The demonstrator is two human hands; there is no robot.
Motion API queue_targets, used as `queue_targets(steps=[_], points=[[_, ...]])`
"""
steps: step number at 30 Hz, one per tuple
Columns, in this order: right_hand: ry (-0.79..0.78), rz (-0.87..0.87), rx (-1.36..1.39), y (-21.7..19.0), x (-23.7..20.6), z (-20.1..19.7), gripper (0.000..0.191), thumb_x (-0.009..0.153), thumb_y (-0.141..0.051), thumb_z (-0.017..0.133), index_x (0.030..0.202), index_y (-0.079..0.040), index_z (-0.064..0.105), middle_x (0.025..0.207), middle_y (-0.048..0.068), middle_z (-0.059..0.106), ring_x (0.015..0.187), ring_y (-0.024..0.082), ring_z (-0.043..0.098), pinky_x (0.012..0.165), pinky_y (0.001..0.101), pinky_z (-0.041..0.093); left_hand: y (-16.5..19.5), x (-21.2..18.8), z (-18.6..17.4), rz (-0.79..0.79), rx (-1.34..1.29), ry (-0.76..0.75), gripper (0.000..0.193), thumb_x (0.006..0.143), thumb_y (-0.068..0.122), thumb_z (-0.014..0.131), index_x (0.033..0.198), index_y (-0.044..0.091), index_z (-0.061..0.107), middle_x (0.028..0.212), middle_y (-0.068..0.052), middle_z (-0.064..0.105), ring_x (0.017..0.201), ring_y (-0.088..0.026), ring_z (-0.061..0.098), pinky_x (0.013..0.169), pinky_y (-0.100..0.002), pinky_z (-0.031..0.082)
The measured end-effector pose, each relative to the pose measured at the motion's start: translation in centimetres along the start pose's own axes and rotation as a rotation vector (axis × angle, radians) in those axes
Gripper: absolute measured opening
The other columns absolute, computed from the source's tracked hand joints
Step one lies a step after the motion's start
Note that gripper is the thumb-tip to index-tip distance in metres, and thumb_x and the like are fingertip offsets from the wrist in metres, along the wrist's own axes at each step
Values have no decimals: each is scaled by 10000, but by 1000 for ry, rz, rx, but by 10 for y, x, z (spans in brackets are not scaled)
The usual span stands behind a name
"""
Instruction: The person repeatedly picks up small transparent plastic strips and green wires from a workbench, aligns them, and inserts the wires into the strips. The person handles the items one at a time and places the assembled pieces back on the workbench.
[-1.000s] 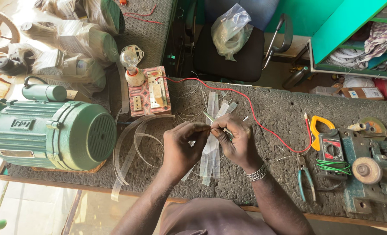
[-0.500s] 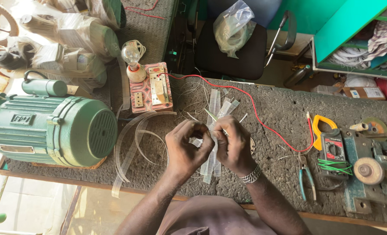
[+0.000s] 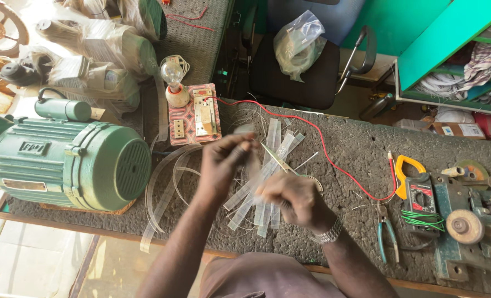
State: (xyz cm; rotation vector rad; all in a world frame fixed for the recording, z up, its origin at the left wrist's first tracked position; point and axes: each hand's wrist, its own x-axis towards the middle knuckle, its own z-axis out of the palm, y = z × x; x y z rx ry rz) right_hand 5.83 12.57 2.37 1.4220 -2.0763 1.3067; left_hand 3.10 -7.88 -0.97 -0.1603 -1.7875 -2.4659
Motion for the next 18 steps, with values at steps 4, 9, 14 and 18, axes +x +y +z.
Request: queue_targets(steps=[4,9,14,18], points=[[-353,103,398,4,-13,-4,146,1015,-180,711,945,-53,694,933,56,779,836,152,767,709,296,628,6,27,-23,113,-80,188,267,997,63,641,1257,34,697,1068,-74,792,951,-140,759,886,-308,640],[-141,393,235,27,-14,-10,246,907,-263,796,966,-31,742,899,51,774,762,114,723,685,276,607,8,13,-4,146,131,84,642,972,-8,673,1558,92,430,967,-117,774,886,-115,711,831,-296,586],[503,715,552,50,-8,-8,312,873,-109,758,1158,-47,648,982,18,717,830,58,658,779,229,579,-3,-24,33,-57,164,-132,840,911,-2,671,1622,137,247,928,-113,789,817,-111,728,772,-311,623],[540,554,537,58,-12,-3,140,966,-35,737,1089,14,692,938,48,723,824,87,675,771,248,600,-14,-34,36,-26,302,-163,584,912,25,739,1450,62,516,997,-90,792,915,-109,741,835,-298,621]])
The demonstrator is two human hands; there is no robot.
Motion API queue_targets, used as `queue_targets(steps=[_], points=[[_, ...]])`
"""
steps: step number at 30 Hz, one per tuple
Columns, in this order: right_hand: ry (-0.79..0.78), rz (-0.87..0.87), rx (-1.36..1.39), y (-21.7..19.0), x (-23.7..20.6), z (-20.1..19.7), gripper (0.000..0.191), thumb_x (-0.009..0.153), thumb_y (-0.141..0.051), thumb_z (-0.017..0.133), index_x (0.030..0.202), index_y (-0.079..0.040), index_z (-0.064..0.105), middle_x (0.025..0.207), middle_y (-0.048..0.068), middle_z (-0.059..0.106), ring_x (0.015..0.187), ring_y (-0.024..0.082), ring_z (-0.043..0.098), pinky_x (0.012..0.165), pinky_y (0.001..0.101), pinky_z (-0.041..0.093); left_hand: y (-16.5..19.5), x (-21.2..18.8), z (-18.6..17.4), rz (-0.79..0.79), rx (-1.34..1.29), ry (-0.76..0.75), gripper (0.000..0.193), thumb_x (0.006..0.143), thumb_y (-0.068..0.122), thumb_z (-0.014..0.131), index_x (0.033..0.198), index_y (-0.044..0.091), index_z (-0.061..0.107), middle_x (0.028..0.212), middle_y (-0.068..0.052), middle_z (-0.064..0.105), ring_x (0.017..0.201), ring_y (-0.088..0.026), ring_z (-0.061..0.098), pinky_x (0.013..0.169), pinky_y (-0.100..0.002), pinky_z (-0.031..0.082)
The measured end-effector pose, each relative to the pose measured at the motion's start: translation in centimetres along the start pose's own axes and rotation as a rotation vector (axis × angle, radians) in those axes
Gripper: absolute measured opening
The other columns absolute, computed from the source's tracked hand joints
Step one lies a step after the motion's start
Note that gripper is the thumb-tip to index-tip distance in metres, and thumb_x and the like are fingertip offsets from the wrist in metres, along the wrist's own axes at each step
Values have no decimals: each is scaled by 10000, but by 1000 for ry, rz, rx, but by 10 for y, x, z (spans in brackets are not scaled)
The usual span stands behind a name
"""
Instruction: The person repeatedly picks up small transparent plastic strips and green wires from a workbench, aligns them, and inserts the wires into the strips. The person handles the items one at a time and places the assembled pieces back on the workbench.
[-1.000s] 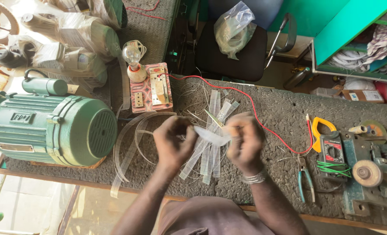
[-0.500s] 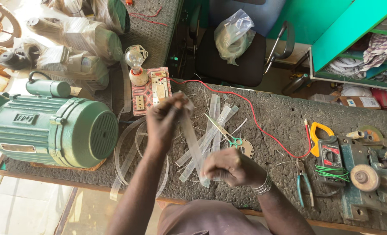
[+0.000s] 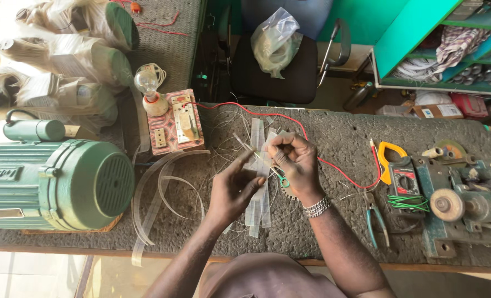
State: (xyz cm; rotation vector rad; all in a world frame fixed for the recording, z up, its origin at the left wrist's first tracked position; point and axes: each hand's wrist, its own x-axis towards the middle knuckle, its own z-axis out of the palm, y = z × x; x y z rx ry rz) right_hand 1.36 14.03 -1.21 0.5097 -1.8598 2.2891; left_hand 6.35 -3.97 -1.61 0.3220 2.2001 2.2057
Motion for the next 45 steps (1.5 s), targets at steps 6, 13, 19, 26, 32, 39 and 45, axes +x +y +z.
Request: queue_targets(steps=[6,13,19,26,32,39,45], points=[[-150,22,-211,-5,-18,1,114,928,0,742,1040,3,721,925,42,750,821,70,701,732,223,587,-16,11,-14,17,-215,48,189,974,110,741,1085,-42,733,916,-54,745,822,-88,673,750,-259,577],[-142,-38,-328,-14,-21,5,87,907,3,746,993,-1,756,886,44,743,763,56,686,659,198,563,-10,15,-20,-174,-265,-11,227,942,212,736,967,-13,734,799,-44,728,699,-90,682,625,-252,589],[-142,-34,-320,-11,-21,3,96,911,-13,750,1005,4,758,905,62,759,783,64,701,662,196,562,-9,16,-18,-173,-228,-3,237,967,197,729,938,-38,738,778,-63,732,695,-99,691,631,-258,594],[-169,126,-275,-9,-14,3,116,897,-56,772,986,16,767,817,68,769,714,83,722,636,216,606,10,10,-13,-72,14,89,150,950,114,719,968,-33,742,783,-49,752,687,-58,671,622,-231,574],[-246,240,-174,4,-11,-5,150,900,-60,746,1006,45,745,842,70,755,719,82,709,645,220,607,26,8,-16,-20,241,89,126,918,94,732,933,-31,746,731,-53,754,661,-25,627,587,-227,547],[-187,115,-326,25,-5,-25,175,851,-155,746,849,18,725,719,64,689,575,96,620,509,231,533,31,13,-18,-9,225,107,105,922,71,713,954,-23,750,774,-57,771,665,-62,687,609,-233,572],[-211,-57,-61,18,-7,-17,288,889,-264,790,1002,-20,689,888,58,721,775,102,696,718,253,609,34,18,-27,136,129,104,85,949,41,720,1007,-15,746,830,-66,774,727,-95,709,661,-247,592]])
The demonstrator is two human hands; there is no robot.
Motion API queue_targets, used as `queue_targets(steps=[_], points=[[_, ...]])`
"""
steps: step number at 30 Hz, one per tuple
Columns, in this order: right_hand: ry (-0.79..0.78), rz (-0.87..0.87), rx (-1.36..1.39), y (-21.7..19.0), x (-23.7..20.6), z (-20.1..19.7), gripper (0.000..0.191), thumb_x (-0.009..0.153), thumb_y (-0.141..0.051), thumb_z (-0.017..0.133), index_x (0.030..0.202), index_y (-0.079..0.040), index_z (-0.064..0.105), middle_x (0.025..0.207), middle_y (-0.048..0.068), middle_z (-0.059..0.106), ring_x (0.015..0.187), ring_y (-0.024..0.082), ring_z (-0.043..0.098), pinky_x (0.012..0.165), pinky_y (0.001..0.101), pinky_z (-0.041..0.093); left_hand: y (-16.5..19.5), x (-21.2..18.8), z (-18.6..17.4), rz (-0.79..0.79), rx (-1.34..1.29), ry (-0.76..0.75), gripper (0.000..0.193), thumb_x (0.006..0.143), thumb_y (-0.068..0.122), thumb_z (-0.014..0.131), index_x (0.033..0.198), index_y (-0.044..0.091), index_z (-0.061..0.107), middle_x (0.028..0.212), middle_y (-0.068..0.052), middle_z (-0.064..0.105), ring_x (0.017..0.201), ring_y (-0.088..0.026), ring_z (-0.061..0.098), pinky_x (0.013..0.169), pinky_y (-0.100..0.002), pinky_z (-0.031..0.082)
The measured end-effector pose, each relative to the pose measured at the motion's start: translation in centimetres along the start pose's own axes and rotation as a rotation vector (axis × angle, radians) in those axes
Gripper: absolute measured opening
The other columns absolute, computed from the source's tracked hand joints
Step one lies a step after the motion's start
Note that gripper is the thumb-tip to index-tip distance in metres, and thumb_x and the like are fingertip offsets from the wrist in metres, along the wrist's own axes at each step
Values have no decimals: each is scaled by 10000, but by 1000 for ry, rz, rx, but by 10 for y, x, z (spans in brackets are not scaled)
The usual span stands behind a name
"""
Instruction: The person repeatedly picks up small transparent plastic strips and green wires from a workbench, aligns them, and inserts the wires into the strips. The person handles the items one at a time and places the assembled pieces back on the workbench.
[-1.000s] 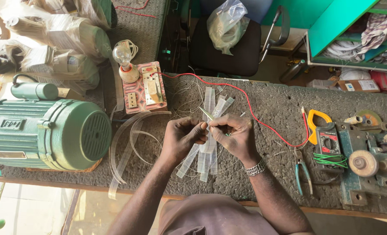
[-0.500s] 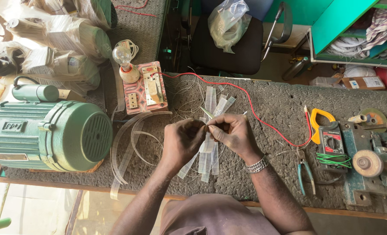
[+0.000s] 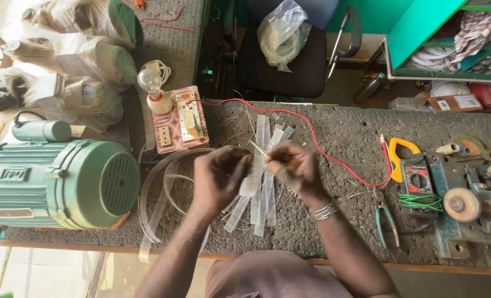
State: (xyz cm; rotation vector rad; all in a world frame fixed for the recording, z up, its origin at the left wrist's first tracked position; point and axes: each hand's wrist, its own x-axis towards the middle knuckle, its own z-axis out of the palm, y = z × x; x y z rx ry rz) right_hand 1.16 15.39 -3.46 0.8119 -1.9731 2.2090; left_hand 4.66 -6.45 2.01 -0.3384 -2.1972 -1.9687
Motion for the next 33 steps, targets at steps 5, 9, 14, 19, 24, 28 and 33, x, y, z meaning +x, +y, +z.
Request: queue_targets(steps=[5,9,14,19,24,28,33], points=[[187,-101,-466,-12,0,27,138,873,-138,820,906,-56,715,839,58,738,651,111,672,559,245,568,7,-4,16,118,127,91,126,890,54,784,993,-11,750,910,-88,780,790,-116,761,699,-259,634],[213,-336,-767,-33,-4,39,218,824,-75,810,1013,-17,719,946,90,748,831,155,741,695,288,627,17,-10,19,177,148,119,222,843,59,831,1030,-17,739,964,-110,775,879,-141,776,755,-270,636],[127,-358,-642,-50,0,42,229,860,-91,813,1051,-38,700,993,68,723,865,134,715,739,274,613,22,-10,13,160,194,132,144,904,21,768,1047,16,757,947,-94,773,801,-123,773,677,-243,613],[135,-79,-504,-52,3,31,137,865,-75,799,995,-35,776,924,58,767,581,72,535,503,235,386,23,-8,11,124,138,86,129,888,24,772,1009,20,725,900,-77,773,767,-105,760,653,-224,593],[79,-84,-233,-50,4,29,123,936,-91,762,1026,-18,719,1010,45,723,896,74,672,758,224,557,29,-8,10,225,202,54,96,907,10,753,997,19,721,914,-86,767,777,-136,775,657,-255,616],[37,-123,-322,-55,6,28,111,937,-92,760,1002,-6,733,978,52,722,901,92,684,753,228,579,35,-10,11,315,274,34,96,908,-10,731,997,12,702,903,-113,724,791,-230,764,671,-302,622],[9,-238,-403,-60,7,25,83,915,-80,725,936,-5,697,908,51,704,841,115,685,741,260,572,36,-12,12,378,307,18,105,878,-22,727,971,-3,681,918,-135,711,805,-298,739,693,-363,592]])
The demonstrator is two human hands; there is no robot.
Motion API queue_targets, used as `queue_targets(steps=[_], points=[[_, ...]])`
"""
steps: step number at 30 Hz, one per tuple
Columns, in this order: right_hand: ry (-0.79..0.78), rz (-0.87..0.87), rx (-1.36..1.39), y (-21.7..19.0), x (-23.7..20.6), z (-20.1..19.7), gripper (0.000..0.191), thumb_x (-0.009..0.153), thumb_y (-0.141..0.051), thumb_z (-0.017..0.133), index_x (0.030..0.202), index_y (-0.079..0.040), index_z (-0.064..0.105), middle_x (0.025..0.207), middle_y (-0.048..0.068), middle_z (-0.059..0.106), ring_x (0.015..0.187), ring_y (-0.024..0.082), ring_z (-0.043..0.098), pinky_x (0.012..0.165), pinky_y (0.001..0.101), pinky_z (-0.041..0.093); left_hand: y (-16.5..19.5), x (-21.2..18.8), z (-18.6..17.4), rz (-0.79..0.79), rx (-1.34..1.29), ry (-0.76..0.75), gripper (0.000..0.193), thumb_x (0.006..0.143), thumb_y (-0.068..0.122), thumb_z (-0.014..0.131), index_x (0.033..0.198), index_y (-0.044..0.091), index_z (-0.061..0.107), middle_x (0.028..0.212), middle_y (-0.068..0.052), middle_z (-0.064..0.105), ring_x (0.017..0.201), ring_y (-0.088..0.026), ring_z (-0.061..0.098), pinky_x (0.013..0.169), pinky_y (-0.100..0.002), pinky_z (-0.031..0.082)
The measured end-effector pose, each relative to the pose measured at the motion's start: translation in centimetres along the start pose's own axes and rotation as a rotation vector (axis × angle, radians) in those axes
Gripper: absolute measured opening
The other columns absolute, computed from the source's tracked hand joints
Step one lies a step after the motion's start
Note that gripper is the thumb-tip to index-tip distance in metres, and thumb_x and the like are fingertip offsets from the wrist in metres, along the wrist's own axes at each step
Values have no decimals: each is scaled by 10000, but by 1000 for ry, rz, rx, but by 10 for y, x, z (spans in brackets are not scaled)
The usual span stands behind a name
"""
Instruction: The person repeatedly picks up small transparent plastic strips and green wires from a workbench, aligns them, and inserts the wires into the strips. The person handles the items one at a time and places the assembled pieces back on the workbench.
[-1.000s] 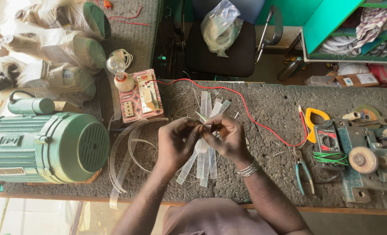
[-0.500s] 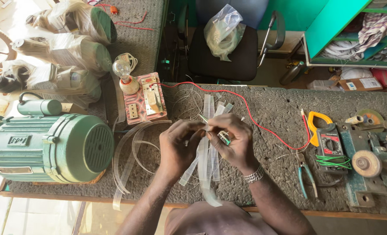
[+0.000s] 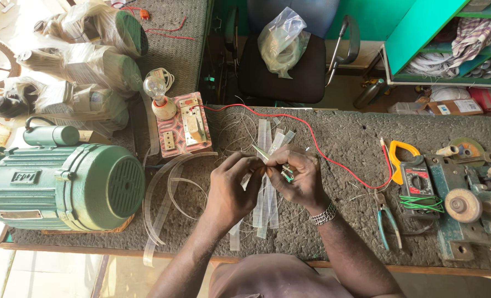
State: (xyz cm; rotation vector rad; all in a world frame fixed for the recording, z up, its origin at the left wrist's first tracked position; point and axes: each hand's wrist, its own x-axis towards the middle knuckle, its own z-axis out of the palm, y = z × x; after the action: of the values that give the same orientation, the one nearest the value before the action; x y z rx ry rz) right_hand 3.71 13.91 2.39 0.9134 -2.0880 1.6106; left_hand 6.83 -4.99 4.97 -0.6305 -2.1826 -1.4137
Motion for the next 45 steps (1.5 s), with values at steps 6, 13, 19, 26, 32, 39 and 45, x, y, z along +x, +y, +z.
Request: queue_targets(steps=[6,13,19,26,32,39,45], points=[[68,-84,-6,16,-14,8,88,867,-106,668,879,-21,647,833,43,640,745,119,620,680,267,534,6,-4,7,-45,-5,-2,112,845,-41,723,937,3,676,871,-127,710,779,-279,734,688,-350,588],[126,286,345,42,-15,-3,96,896,-124,711,878,-32,689,806,46,675,672,107,619,608,264,565,15,0,-18,-6,-52,168,96,885,-80,685,938,-1,670,874,-88,724,782,-150,744,727,-270,599],[38,137,390,17,-12,7,90,962,-61,738,1003,12,706,1003,66,675,917,98,650,822,236,563,12,0,-7,-119,-151,85,72,915,-63,701,948,-2,680,842,-79,719,744,-133,730,702,-261,588],[5,147,356,3,-1,8,108,965,-56,740,1026,23,697,1024,60,662,930,96,652,838,242,568,8,-2,-8,-140,-106,91,118,899,-18,745,1003,6,696,902,-95,749,778,-151,759,700,-268,589],[0,44,118,-4,3,5,97,956,-88,755,976,-1,717,948,68,702,839,109,676,734,248,574,9,1,-11,-117,-59,45,164,890,-9,747,1050,12,718,927,-115,751,778,-189,760,673,-287,590],[-16,-67,-201,-20,7,2,110,965,-122,744,997,-21,713,933,91,728,825,175,719,717,286,578,10,1,-5,-98,-33,71,110,874,8,760,978,25,726,891,-107,756,802,-203,790,676,-291,635],[-12,-130,-248,-20,6,3,94,984,-114,724,986,-29,683,923,86,719,820,192,719,711,306,577,11,0,-8,-96,16,35,83,855,20,771,900,24,701,822,-101,731,733,-201,765,644,-300,608]])
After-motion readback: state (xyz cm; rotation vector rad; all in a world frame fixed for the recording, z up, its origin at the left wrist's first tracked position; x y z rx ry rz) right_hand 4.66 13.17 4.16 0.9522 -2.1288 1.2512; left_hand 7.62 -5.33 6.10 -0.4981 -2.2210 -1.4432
